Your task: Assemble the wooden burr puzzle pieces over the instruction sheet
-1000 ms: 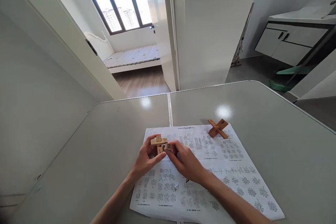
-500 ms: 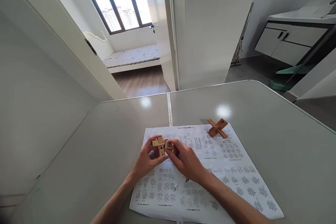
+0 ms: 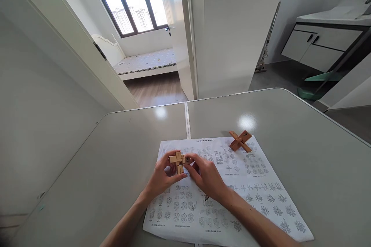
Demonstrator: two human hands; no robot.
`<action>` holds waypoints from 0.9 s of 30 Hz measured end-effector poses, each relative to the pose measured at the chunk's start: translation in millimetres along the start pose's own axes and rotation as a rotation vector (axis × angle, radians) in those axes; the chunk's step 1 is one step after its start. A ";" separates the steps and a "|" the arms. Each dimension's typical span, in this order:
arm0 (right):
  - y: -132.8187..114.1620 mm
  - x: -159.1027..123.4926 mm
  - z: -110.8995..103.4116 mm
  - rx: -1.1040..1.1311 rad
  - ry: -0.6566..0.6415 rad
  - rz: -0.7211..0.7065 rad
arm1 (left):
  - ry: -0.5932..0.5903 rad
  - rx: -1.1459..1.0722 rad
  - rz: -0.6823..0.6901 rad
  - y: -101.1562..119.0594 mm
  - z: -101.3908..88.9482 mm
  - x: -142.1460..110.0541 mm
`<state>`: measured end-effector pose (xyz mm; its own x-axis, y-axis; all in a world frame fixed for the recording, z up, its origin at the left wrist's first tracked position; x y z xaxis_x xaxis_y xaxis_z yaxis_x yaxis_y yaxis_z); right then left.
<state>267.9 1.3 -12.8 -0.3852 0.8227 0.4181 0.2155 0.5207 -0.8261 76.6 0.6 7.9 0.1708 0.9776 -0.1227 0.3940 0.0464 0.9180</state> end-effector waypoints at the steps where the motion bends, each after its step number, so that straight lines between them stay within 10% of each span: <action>1: -0.5 0.1 -0.1 -0.002 -0.005 -0.008 | 0.008 0.012 0.014 0.3 -0.2 0.1; 27: -0.5 -4.0 -0.7 -0.002 0.030 -0.149 | -0.032 0.124 -0.004 -2.9 1.2 0.2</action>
<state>270.0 -2.1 -13.7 -0.3860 0.7428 0.5471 0.1594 0.6378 -0.7535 76.6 0.4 4.8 0.1973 0.9702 -0.1403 0.5026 0.0227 0.8642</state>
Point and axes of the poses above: each hand's wrist, its own x-axis towards the middle knuckle, its own z-axis out of the palm, y = z × x, the point moved 3 cm from there along x, towards the middle knuckle, and after that the axes turned 12 degrees about -z, right-handed, at the moved point
